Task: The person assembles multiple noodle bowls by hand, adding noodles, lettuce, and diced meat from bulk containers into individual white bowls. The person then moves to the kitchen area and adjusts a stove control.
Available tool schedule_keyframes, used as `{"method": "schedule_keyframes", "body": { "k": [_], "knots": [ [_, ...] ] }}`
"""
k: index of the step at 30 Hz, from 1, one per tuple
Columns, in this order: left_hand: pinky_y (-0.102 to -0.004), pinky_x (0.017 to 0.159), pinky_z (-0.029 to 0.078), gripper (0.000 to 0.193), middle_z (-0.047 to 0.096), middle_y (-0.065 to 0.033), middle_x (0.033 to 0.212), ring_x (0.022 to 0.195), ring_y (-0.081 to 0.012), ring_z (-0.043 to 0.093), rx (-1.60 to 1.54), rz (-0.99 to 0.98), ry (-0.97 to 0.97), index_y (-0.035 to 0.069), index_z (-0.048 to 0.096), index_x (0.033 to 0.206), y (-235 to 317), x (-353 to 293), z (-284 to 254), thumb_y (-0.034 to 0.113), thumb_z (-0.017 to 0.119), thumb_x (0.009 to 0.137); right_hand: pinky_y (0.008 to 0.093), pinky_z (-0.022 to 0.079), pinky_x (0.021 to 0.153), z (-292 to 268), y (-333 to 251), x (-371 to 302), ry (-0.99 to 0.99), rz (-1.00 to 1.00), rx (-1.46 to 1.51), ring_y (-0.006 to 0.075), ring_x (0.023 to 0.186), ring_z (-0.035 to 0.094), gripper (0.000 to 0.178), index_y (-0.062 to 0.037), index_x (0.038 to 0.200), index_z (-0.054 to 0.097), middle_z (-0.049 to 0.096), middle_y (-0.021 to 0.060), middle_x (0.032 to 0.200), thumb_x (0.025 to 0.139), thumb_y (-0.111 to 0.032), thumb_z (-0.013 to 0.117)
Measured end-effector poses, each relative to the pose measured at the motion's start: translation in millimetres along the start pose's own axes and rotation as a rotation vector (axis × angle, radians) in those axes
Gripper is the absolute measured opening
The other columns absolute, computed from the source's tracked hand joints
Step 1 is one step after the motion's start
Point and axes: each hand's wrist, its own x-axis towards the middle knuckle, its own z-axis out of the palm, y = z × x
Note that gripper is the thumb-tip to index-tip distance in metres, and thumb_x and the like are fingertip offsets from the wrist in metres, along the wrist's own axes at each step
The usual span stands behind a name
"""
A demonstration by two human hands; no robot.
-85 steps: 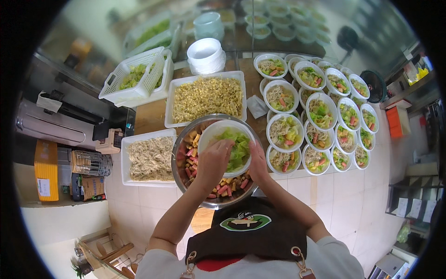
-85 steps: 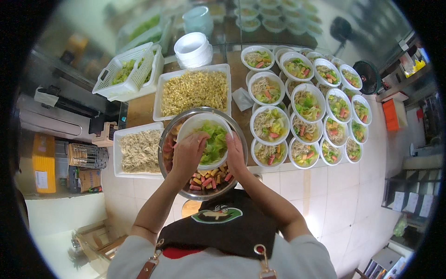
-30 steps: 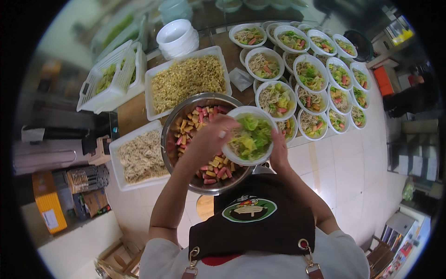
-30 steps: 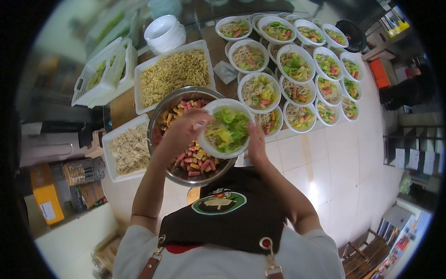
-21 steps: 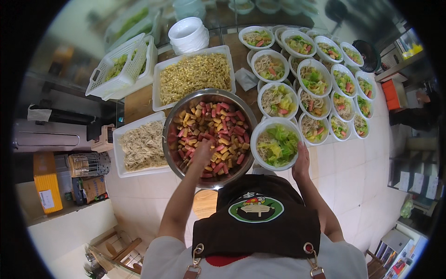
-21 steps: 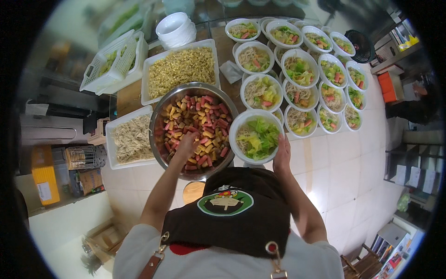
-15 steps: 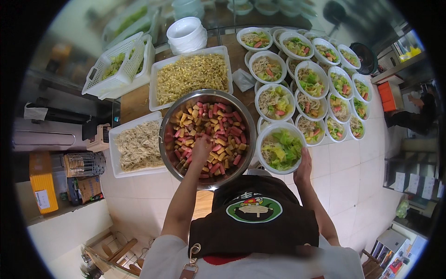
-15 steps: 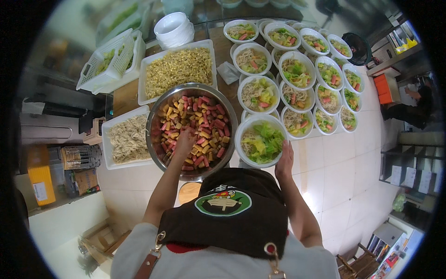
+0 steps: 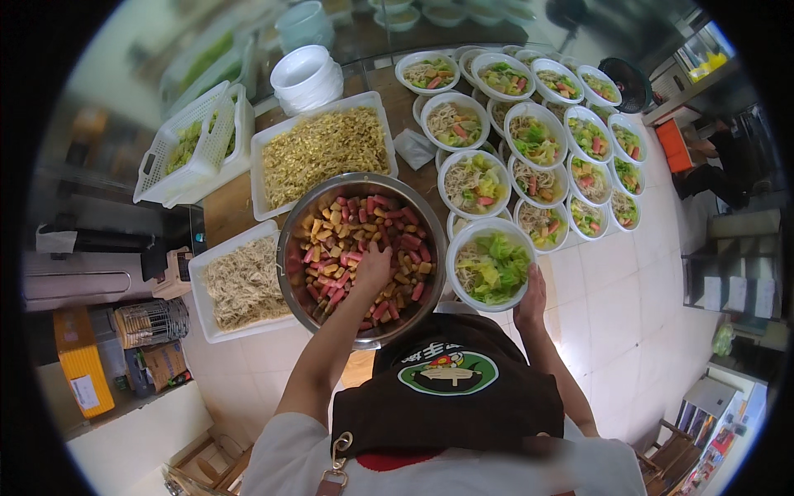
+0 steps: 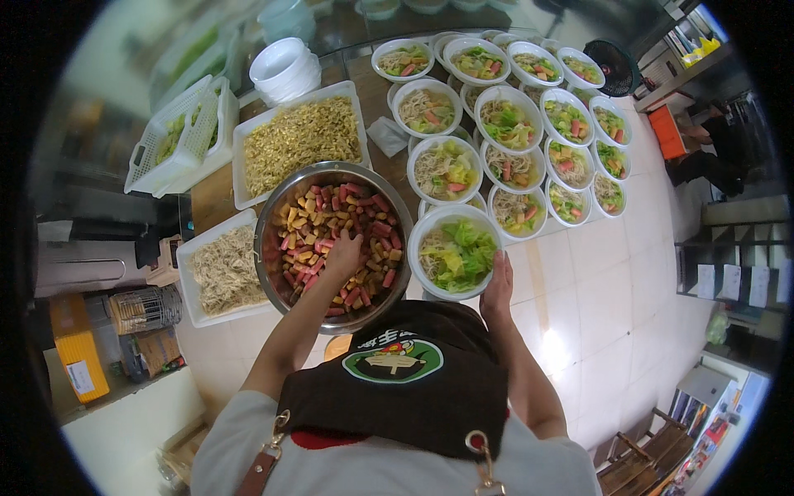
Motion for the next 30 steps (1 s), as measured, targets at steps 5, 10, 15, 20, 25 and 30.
{"method": "schedule_keyframes", "body": {
  "k": [5,10,15,20,25,30],
  "knots": [
    [-0.0379,0.072,0.049,0.033,0.051,-0.0161,0.102,0.087,-0.0305,0.057,-0.043,0.206,0.059,0.008,0.052,0.107,-3.2,-10.7,4.2,0.008,0.063,0.076,0.0316,0.043,0.093,-12.6,21.4,12.9,0.031,0.023,-0.005,0.0213,0.112,0.050,0.050,0.0037,0.130,0.037,0.047,0.0145,0.126,0.095,-0.031,0.045],
    [-0.0267,0.067,0.048,0.026,0.054,-0.0030,0.086,0.080,-0.0141,0.056,-1.121,-0.090,-0.023,0.007,0.054,0.104,8.1,-19.3,-43.0,0.008,0.066,0.081,0.0306,0.040,0.095,4.6,5.2,5.2,-0.034,0.014,-0.041,0.0203,0.114,0.047,0.055,0.0045,0.133,0.034,0.045,0.0137,0.128,0.094,-0.032,0.046],
    [-0.0216,0.067,0.046,0.024,0.055,0.0014,0.091,0.079,-0.0077,0.056,-1.471,-0.171,-0.151,0.005,0.053,0.108,10.7,-27.1,-87.3,0.013,0.062,0.086,0.0297,0.041,0.094,14.6,2.9,9.4,-0.134,0.001,-0.045,0.0194,0.114,0.047,0.056,0.0048,0.134,0.032,0.045,0.0137,0.128,0.094,-0.033,0.047],
    [-0.0304,0.068,0.047,0.022,0.059,-0.0111,0.085,0.078,-0.0213,0.060,-0.838,-0.154,-0.208,-0.001,0.051,0.093,-28.9,-25.5,-27.5,0.016,0.062,0.085,0.0288,0.039,0.094,17.1,2.4,9.2,-0.143,-0.016,-0.048,0.0182,0.111,0.048,0.048,0.0044,0.130,0.039,0.050,0.0128,0.123,0.096,-0.029,0.042],
    [-0.0374,0.068,0.047,0.026,0.061,-0.0163,0.084,0.082,-0.0317,0.060,-0.437,0.026,-0.079,0.002,0.049,0.096,11.2,-5.7,-13.1,0.021,0.061,0.083,0.0296,0.042,0.093,-10.3,22.4,24.3,-0.147,-0.024,-0.068,0.0196,0.111,0.050,0.051,0.0035,0.131,0.037,0.049,0.0137,0.124,0.095,-0.031,0.045],
    [-0.0420,0.069,0.047,0.029,0.058,-0.0161,0.091,0.085,-0.0326,0.059,-0.226,0.128,0.075,0.005,0.048,0.099,54.8,-0.1,11.6,0.024,0.059,0.081,0.0304,0.042,0.093,-7.2,10.2,17.7,-0.099,-0.035,-0.059,0.0202,0.111,0.050,0.049,0.0031,0.130,0.039,0.049,0.0137,0.124,0.095,-0.031,0.045]
  ]
}}
